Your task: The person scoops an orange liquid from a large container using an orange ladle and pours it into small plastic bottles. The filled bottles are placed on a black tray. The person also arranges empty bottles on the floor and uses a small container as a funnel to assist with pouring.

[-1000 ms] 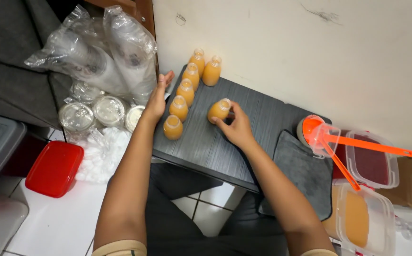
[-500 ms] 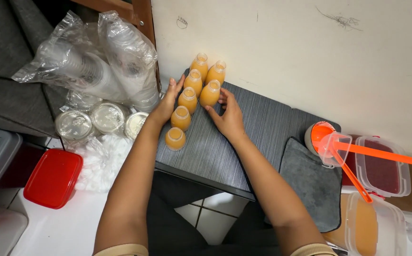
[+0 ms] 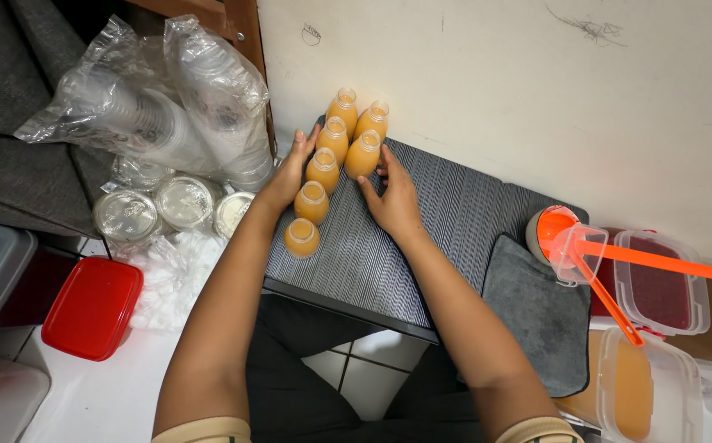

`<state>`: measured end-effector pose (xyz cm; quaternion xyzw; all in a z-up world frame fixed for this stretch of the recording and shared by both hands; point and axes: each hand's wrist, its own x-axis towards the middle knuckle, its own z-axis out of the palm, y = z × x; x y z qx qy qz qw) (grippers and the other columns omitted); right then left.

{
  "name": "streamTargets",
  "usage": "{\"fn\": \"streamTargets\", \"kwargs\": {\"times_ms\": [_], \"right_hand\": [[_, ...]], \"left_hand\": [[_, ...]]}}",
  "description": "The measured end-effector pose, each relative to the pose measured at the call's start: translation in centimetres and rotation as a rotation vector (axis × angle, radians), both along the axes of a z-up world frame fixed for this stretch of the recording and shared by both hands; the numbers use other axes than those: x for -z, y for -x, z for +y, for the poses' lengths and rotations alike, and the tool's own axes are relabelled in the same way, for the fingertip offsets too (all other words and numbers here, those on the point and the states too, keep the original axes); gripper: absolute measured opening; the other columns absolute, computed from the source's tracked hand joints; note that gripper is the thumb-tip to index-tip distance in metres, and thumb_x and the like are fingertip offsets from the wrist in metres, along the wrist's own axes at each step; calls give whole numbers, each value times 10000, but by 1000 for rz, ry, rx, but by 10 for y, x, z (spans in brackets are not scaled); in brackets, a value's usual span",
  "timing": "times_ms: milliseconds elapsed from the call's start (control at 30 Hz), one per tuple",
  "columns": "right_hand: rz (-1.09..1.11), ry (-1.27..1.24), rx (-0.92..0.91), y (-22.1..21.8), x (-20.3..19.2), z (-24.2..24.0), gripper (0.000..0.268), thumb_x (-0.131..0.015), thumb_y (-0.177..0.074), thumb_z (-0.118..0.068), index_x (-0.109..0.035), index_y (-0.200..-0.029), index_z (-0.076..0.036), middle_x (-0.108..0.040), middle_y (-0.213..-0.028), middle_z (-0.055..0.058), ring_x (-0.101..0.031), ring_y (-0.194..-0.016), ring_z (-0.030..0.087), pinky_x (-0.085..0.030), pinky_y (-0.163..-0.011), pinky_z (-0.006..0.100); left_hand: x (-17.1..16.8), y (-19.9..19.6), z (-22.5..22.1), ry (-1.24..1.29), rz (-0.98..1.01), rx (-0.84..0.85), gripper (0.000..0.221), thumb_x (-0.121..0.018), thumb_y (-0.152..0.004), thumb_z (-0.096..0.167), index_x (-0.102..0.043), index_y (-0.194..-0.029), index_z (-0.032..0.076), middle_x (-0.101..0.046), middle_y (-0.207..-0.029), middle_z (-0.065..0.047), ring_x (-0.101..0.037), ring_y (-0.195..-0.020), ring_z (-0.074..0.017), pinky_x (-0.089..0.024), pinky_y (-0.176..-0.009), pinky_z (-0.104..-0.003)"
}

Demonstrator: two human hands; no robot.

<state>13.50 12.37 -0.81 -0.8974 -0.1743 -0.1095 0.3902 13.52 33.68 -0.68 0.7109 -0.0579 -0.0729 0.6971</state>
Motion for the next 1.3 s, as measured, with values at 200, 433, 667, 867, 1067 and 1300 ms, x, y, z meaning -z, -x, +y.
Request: {"fn": "streamTargets", "kwargs": {"times_ms": [200,433,667,867,1067,1300], "right_hand": [[-23,8,-19,-4,3,-3,728,-732,-908,-237,-358,-1466,42,-593,-1248,222,-633,-1075,299,-567,-890,363],[-40,12,-20,-1,1,0,706,-719,-918,-195,-350,-1470,45,-580,-1282,240,-630,-1088,312,-575,-885,361],[-92,24,-34,-1,-3,3,674,-704,-925,-181,-367,-1462,46,-570,-1289,250,-625,-1086,333,-588,-853,368],[-95,47,-35,0,-10,4,659,-688,-935,-195,-372,-1461,47,-584,-1268,250,-623,-1086,339,-590,-835,371],[-54,35,-32,4,-9,3,699,-680,-939,-217,-330,-1476,61,-599,-1243,269,-616,-1083,357,-585,-856,387],[-90,-175,39,-10,27,-12,554,-751,-885,-241,-433,-1293,-42,-523,-1036,77,-616,-868,220,-578,-704,316]], "left_hand": [[15,-26,1,-22,10,10,776,-49,-993,671,-164,-1587,185,-49,-1630,-178,41,-1497,-349,113,-1200,-489],[2,-20,-3,-50,52,20,777,-18,-974,672,-155,-1583,211,-11,-1622,-203,90,-1482,-365,152,-1188,-507],[9,-26,-2,-100,53,47,816,24,-951,701,-115,-1590,213,-13,-1631,-170,104,-1472,-408,187,-1166,-527],[4,-24,2,-227,61,51,777,29,-950,705,-109,-1593,291,-55,-1641,-133,67,-1470,-424,170,-1169,-520],[2,-21,2,-248,71,46,809,58,-924,725,-107,-1588,293,-65,-1640,-142,51,-1475,-431,142,-1185,-523],[-1,-12,6,-267,122,-10,784,39,-923,733,-167,-1579,354,-90,-1642,-127,56,-1425,-544,146,-1155,-595]]}}
